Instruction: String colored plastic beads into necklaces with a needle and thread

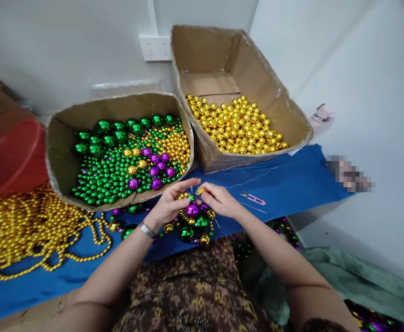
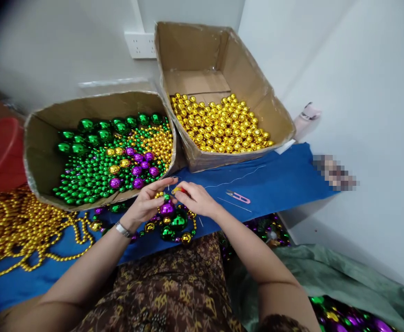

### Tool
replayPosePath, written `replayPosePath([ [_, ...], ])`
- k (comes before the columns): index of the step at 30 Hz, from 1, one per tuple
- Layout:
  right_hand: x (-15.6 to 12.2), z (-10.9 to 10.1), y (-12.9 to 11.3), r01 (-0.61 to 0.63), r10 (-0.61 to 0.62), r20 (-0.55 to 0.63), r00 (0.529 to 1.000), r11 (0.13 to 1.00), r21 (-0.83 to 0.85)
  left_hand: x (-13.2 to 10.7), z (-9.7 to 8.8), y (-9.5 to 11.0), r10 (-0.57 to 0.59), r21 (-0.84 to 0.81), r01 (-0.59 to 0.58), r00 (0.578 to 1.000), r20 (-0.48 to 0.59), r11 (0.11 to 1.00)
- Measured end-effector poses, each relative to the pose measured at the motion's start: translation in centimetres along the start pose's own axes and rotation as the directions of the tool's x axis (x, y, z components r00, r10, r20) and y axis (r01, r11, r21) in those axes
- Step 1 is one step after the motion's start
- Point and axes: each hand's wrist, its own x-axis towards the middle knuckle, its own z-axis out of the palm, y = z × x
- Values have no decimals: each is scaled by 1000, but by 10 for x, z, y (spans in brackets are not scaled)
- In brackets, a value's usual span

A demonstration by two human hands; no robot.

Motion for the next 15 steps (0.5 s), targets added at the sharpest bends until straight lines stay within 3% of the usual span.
replayPosePath([
  [4, 9, 9, 3, 36, -35, -58, 998, 999, 27, 1, -2, -5, 30, 10, -29, 999, -21, 1000],
  [9, 14, 20, 6, 37, -42, -218, 975, 999, -26, 2, -3, -7, 43, 0, -43, 999, -11, 999],
  [15, 16, 27, 9, 67, -91, -201, 975, 990, -124, 2, -4, -8, 28, -35, -28, 1000, -5, 999],
])
